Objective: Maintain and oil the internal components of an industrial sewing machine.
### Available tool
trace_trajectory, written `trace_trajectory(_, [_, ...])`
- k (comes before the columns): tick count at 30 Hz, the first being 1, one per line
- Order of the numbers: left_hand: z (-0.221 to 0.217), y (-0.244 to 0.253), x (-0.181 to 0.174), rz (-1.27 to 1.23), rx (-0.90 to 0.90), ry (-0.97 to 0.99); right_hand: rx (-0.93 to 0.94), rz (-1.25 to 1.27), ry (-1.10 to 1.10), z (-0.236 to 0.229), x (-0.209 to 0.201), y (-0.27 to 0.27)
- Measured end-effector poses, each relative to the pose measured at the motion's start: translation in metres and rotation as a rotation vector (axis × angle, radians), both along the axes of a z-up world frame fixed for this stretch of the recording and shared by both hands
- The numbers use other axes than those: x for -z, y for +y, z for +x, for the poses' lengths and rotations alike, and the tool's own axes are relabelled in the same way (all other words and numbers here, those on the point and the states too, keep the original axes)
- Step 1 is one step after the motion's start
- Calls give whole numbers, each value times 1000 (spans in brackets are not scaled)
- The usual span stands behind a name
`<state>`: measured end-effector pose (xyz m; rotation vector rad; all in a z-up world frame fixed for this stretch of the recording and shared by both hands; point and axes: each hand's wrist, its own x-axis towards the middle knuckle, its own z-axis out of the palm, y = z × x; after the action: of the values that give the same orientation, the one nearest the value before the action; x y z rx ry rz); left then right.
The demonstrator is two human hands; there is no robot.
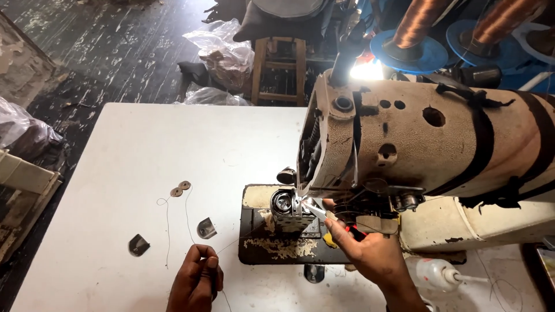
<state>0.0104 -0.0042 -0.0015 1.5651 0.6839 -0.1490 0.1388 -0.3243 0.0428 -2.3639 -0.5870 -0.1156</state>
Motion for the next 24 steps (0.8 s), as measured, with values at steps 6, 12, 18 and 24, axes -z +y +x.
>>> trace_trajectory(6, [-1, 4, 6, -19, 5, -20, 471, 174, 833, -5, -29, 22])
trace_trajectory(12, [0, 4, 6, -26, 12, 0, 536, 238, 875, -5, -32, 23])
trace_trajectory(18, [-1, 3, 8, -47, -9, 4, 416, 277, 782, -8, -67, 37])
trace_trajectory(24, [0, 3, 13, -53, 4, 1, 121, 420, 336, -21, -23, 35])
